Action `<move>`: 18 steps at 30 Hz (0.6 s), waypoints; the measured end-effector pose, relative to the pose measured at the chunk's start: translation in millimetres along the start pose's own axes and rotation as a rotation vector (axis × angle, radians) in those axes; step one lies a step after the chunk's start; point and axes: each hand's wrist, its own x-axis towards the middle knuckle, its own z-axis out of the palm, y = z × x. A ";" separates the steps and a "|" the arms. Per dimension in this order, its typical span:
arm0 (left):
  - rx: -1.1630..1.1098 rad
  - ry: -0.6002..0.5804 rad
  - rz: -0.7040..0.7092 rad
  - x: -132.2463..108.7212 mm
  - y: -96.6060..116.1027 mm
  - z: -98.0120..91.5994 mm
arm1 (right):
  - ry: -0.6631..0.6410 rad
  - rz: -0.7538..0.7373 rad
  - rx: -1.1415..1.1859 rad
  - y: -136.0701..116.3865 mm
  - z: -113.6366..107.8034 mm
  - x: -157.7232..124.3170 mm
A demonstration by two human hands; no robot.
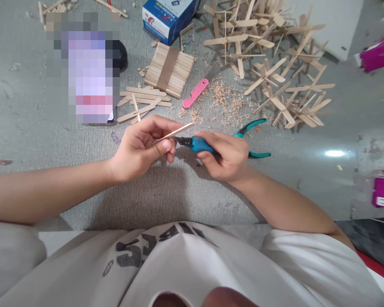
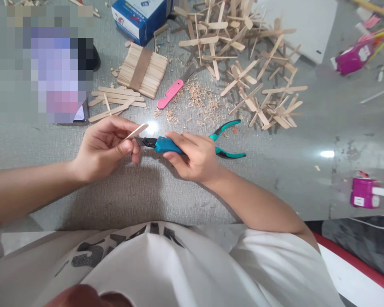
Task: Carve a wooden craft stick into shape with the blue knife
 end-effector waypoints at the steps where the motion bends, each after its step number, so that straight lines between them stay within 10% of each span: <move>1: 0.002 -0.015 -0.017 -1.3 1.0 0.1 | 0.005 -0.004 0.001 -0.6 -0.3 0.0; 18: -0.060 0.019 -0.110 -2.7 -1.1 -0.5 | -0.009 0.024 0.002 -1.9 0.5 0.8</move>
